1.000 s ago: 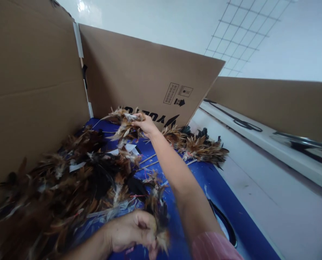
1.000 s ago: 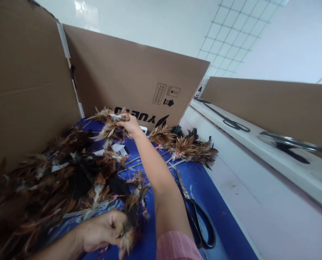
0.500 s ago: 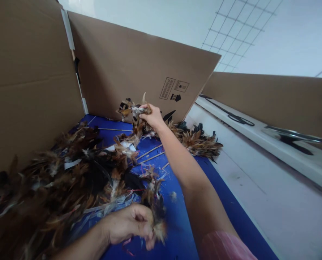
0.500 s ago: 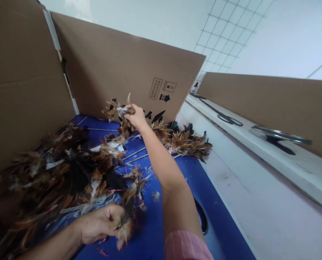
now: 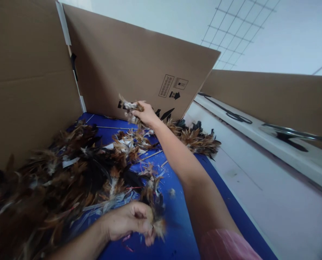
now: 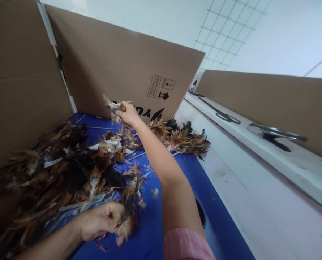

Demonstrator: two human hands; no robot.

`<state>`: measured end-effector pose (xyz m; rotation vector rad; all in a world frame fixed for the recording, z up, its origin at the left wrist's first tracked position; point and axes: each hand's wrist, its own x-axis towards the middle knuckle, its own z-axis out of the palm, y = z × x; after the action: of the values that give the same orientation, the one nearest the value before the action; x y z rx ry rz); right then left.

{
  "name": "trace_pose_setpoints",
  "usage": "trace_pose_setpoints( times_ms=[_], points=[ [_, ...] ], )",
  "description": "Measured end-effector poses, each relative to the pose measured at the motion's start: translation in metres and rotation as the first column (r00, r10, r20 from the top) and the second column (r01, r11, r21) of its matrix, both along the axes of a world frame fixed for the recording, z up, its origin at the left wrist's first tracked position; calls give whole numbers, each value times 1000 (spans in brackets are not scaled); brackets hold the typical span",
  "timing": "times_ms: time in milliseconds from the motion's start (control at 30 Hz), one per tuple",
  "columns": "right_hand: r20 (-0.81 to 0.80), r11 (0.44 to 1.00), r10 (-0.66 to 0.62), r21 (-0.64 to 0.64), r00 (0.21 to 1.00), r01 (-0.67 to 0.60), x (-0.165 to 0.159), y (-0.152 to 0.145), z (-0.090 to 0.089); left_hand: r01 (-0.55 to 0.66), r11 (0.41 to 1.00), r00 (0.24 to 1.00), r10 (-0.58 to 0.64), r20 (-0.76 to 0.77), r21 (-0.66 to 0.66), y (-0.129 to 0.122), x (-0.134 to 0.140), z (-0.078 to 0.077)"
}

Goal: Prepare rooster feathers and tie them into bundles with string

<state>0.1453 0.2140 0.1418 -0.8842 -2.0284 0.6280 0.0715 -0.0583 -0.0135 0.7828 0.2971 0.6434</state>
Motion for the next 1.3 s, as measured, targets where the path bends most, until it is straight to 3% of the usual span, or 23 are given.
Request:
trace_pose_setpoints(
  times_ms=[100, 200, 300, 333, 367, 467, 567, 667, 767, 1033, 1300],
  points=[
    [73, 985, 162, -70, 984, -157, -12, -19, 6, -3, 1000, 1000, 3, 0, 12, 0, 0, -2],
    [95, 934, 297, -235, 950, -268, -11, -27, 9, 1, 1000, 1000, -1, 3, 15, 0, -1, -2],
    [315, 961, 156, -269, 936, -69, 5, -20, 0, 10, 1000, 1000, -10, 6, 18, 1, 0, -2],
    [465, 979, 54, -200, 883, 45, 11, -16, -6, 10, 1000, 1000, -10, 5, 23, 1, 0, -1],
    [638, 980, -25, -135, 770, 144, 17, -12, -13, 10, 1000, 1000, -10, 5, 29, 1, 0, -1],
    [767, 955, -70, -133, 637, 265, 31, -5, -41, 7, 999, 1000, -8, 6, 44, 1, 0, 0],
    [794, 937, -87, -141, 602, 320, 35, -6, -67, 18, 999, 1000, -18, 3, 39, 1, 1, 2],
    [759, 931, -95, -161, 644, 328, 36, -8, -82, 20, 999, 1000, -19, -13, 40, 2, 1, 2],
    [675, 926, -95, -209, 732, 313, 40, -8, -83, 17, 999, 1000, -16, -14, 39, 2, 0, 3],
    [281, 888, -73, -418, 957, 191, 55, -21, -55, 19, 997, 1000, -18, -12, 69, 2, 0, 2],
    [-35, 853, -83, -520, 996, 53, 66, -42, -34, -10, 992, 999, 16, -47, 124, 1, -1, 3]
  ],
)
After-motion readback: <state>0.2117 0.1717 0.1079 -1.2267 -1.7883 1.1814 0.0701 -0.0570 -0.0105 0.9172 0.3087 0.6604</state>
